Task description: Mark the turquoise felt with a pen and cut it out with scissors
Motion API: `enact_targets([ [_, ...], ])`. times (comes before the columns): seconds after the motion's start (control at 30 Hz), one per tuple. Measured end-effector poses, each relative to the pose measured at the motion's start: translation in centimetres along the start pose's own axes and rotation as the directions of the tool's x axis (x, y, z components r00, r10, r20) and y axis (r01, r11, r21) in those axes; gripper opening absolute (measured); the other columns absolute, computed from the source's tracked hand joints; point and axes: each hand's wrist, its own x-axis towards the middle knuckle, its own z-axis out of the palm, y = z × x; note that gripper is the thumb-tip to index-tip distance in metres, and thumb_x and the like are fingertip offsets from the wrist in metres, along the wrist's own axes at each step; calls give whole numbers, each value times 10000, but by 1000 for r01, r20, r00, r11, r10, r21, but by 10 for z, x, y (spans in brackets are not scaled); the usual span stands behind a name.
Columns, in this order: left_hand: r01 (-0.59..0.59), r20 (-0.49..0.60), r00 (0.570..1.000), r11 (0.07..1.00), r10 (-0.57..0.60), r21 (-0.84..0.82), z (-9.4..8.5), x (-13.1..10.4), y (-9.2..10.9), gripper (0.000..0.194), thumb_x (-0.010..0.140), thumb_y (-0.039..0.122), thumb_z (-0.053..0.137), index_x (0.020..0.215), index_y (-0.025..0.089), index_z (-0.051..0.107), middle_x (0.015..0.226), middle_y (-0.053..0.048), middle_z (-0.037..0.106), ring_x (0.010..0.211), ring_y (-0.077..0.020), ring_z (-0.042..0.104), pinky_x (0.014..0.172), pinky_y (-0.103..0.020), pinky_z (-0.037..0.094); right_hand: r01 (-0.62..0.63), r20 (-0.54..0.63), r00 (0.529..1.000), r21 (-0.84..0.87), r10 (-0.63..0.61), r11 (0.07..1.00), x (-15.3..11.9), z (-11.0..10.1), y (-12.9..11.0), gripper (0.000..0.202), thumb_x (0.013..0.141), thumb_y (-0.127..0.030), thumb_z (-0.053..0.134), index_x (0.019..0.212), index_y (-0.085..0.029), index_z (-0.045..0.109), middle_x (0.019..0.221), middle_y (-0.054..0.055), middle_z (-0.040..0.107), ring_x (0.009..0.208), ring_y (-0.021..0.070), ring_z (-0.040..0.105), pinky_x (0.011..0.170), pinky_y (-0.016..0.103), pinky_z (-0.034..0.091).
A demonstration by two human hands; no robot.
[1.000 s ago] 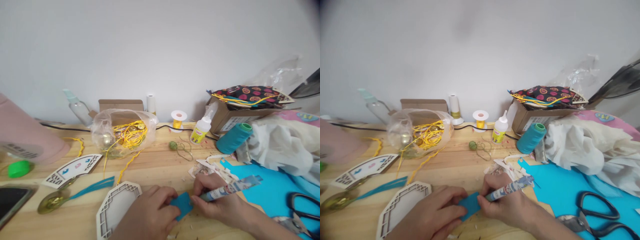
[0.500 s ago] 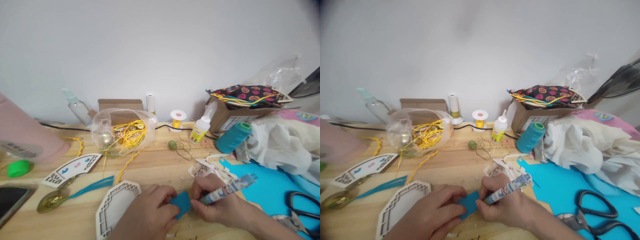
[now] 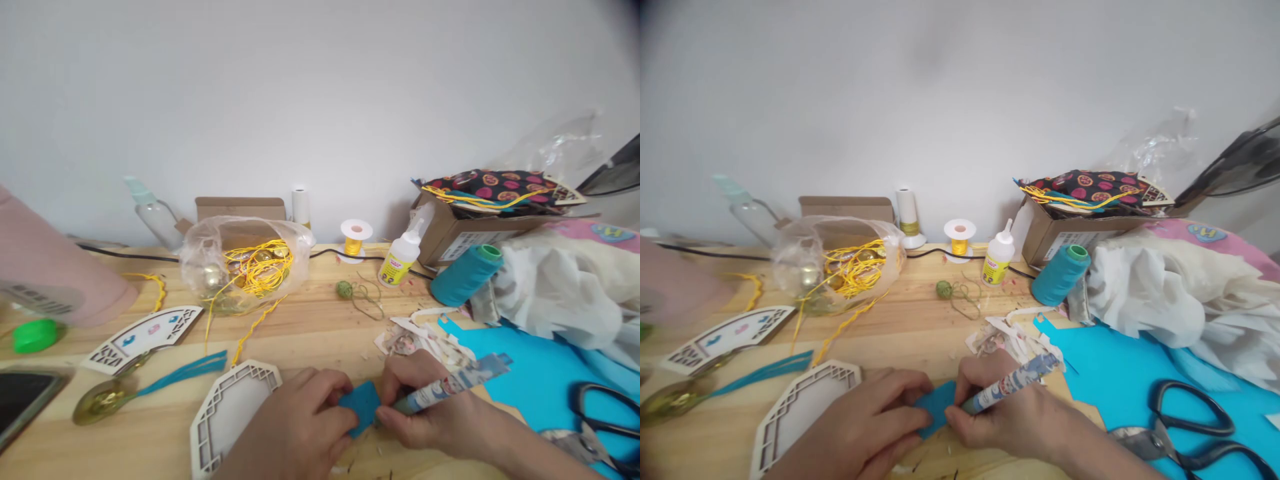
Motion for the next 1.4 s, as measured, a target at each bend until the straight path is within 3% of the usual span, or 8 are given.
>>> enact_targets([
  [1.4,-10,-17,1000,1000,10,26,3,-2,0,191,716,93,586,822,216,686,893,-55,670,745,-183,617,638,-283,528,72,-69,995,-60,-76,996,0,0,5,143,715,-183,580,593,-172,507,494,-46,506,427,73,415,391,162,282],
])
